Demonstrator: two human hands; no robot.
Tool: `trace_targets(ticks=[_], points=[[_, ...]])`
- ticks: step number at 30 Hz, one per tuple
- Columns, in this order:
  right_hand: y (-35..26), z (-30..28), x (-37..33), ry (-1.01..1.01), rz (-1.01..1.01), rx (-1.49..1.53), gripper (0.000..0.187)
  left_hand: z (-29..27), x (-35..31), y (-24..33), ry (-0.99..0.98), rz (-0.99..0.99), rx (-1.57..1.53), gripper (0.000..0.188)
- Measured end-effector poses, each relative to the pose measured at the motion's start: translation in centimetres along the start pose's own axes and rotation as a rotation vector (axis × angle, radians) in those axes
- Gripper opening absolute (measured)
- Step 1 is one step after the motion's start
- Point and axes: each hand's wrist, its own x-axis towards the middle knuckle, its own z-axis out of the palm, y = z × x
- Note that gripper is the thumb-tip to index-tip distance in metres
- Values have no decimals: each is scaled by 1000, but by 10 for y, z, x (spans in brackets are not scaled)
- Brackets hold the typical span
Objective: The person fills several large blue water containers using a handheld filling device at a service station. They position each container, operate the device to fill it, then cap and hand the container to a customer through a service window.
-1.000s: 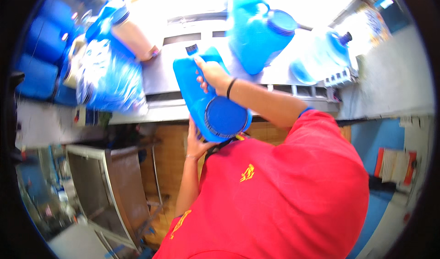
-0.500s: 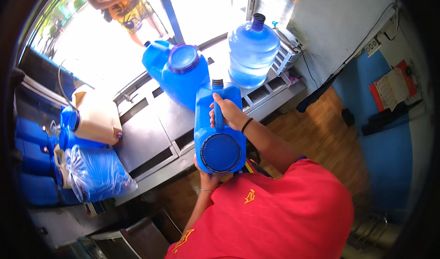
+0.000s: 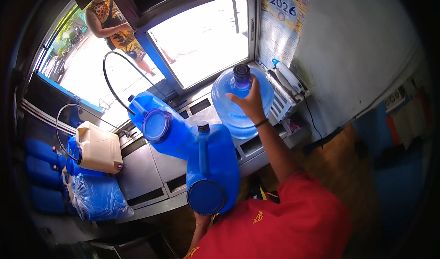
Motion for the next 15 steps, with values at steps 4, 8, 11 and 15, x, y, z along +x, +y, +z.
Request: trace_targets(ticks=[4,8,11,15], points=[[31,46,31,121,329,36,57,17,7,8,4,2,37,116],[41,61,40,263,248,7,41,24,23,15,-45,29,46,116],[49,66,52,280,159,-20,42,29,34,16,-50,30,36,115],[63,75,67,242,199,51,41,35,44,20,-56,29,54,115]])
